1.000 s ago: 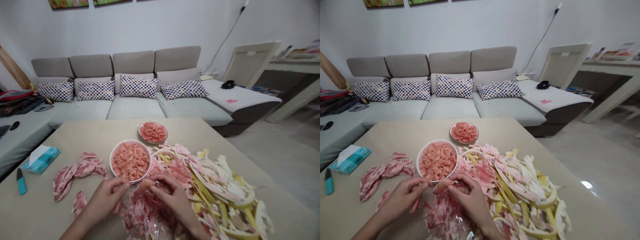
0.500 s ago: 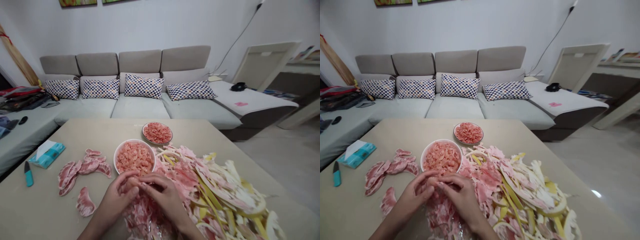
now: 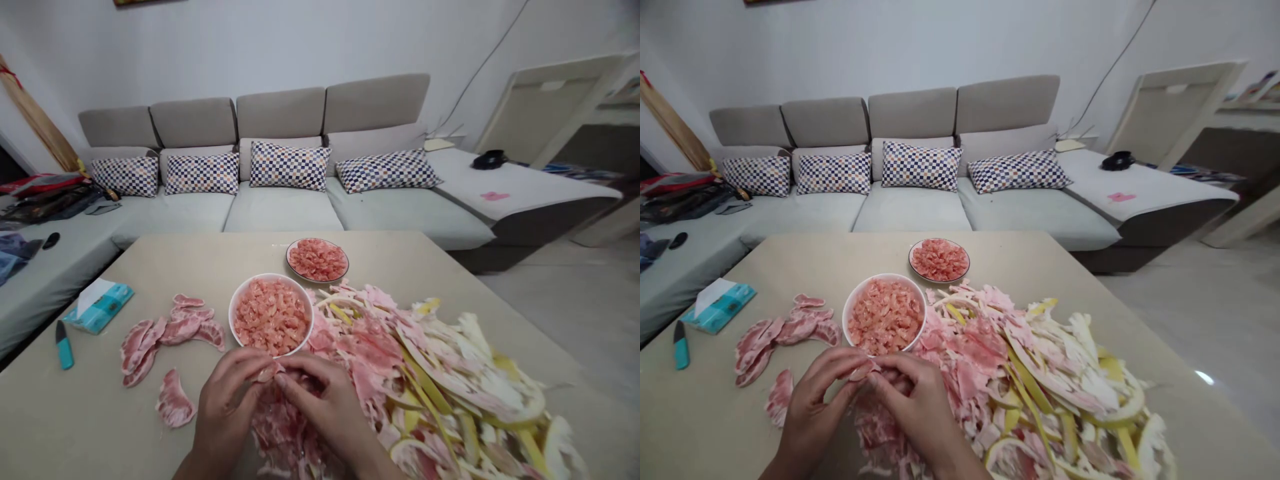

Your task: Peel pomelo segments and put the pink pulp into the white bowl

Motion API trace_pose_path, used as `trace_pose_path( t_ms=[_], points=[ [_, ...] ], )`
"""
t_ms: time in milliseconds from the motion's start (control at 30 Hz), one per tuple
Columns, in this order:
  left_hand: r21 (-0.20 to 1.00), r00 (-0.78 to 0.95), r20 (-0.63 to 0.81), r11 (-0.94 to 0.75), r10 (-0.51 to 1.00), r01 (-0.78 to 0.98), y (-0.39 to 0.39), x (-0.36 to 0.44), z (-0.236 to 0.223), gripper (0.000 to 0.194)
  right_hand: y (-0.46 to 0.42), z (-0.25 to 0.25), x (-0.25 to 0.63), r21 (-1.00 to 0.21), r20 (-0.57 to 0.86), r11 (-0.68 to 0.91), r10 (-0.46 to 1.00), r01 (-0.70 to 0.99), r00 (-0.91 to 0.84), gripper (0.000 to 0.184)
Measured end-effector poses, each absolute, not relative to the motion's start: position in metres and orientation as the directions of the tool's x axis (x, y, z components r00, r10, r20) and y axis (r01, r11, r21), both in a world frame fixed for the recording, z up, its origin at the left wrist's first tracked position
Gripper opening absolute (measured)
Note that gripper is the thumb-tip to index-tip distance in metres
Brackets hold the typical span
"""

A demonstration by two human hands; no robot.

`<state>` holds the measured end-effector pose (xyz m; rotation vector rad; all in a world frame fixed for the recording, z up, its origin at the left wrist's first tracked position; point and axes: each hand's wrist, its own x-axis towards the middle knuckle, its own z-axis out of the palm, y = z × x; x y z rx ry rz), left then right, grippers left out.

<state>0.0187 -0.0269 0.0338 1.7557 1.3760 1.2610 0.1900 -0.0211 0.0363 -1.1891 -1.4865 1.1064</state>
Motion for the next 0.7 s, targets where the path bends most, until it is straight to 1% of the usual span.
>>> trace_pose_path(
  t_ms=[100,167,267,333,400,467,500,600,700],
  points=[
    [0.795,0.067,0.419,-0.402,0.905,0.454,-0.029,0.018,0.031,0.023,-0.023,0.040,0.188,-0.969,0.146,0.166,0.982,0.181,-0.117,0.016],
    [0.770,0.074,0.455,-0.433,0.888,0.468,-0.031,0.017,0.028,0.026,-0.024,0.041,0.187,-0.972,0.135,0.152,0.985,0.178,-0.106,0.017],
    [0.775,0.065,0.446,-0.422,0.892,0.471,-0.033,0.018,0.026,0.028,-0.024,0.042,0.182,-0.978,0.097,0.104,0.994,0.178,-0.049,0.016],
    [0.804,0.036,0.417,-0.387,0.908,0.451,-0.034,0.020,0.025,0.026,-0.023,0.040,0.177,-0.987,0.067,0.066,0.998,0.145,0.005,0.014],
    [0.866,-0.028,0.353,-0.315,0.935,0.389,-0.033,0.022,0.026,0.018,-0.023,0.038,0.171,-0.997,0.025,0.022,0.999,0.070,0.044,0.013],
    [0.943,-0.105,0.249,-0.216,0.963,0.252,-0.031,0.024,0.025,0.008,-0.024,0.035,0.164,-1.000,-0.020,-0.020,0.997,-0.005,0.072,0.012],
    [0.974,-0.136,0.182,-0.160,0.974,0.160,-0.029,0.024,0.025,0.009,-0.024,0.034,0.162,-0.999,-0.037,-0.034,0.996,-0.029,0.085,0.012],
    [0.994,-0.172,-0.029,0.011,0.985,-0.105,-0.025,0.021,0.026,0.025,-0.025,0.033,0.157,-0.999,-0.036,-0.032,0.992,-0.034,0.120,0.014],
    [0.958,-0.147,-0.191,0.152,0.971,-0.242,-0.027,0.015,0.037,0.033,-0.025,0.036,0.157,-1.000,0.028,0.028,0.994,0.009,0.101,0.017]
  ],
)
